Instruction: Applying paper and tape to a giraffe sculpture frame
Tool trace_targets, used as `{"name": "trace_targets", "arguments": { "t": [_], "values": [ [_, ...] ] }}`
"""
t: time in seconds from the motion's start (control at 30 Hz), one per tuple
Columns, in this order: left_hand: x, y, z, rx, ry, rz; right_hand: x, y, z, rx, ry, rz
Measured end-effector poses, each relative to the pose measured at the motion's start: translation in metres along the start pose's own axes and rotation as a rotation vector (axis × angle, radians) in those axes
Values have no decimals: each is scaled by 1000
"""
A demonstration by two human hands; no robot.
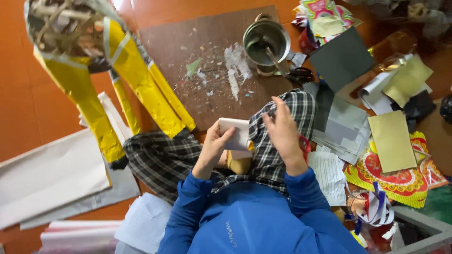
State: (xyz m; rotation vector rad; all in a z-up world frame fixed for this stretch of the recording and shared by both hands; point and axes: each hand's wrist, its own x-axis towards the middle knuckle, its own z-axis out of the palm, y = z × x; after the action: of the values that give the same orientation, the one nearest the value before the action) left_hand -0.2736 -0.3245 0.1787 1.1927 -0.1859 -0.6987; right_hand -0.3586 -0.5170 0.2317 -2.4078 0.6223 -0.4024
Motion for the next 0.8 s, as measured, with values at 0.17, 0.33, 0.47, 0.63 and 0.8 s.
{"name": "trace_targets", "arguments": {
  "t": [0.17, 0.33, 0.47, 0.63, 0.8],
  "values": [
    [-3, 5, 3, 74, -63, -30, 0, 84, 74, -66, -52, -149],
    [5, -2, -11, 81, -14, -40, -60, 130, 39, -371, -26, -178],
    [13, 8, -8, 46, 31, -48, -86, 130, -3, -397, -183, -129],
    [15, 16, -5, 38, 37, -27, -81, 94, -28, 274, -322, 282],
    [15, 14, -11, -4, 30, 9, -89, 69, -44, 1002, -570, 316]
  ]
}}
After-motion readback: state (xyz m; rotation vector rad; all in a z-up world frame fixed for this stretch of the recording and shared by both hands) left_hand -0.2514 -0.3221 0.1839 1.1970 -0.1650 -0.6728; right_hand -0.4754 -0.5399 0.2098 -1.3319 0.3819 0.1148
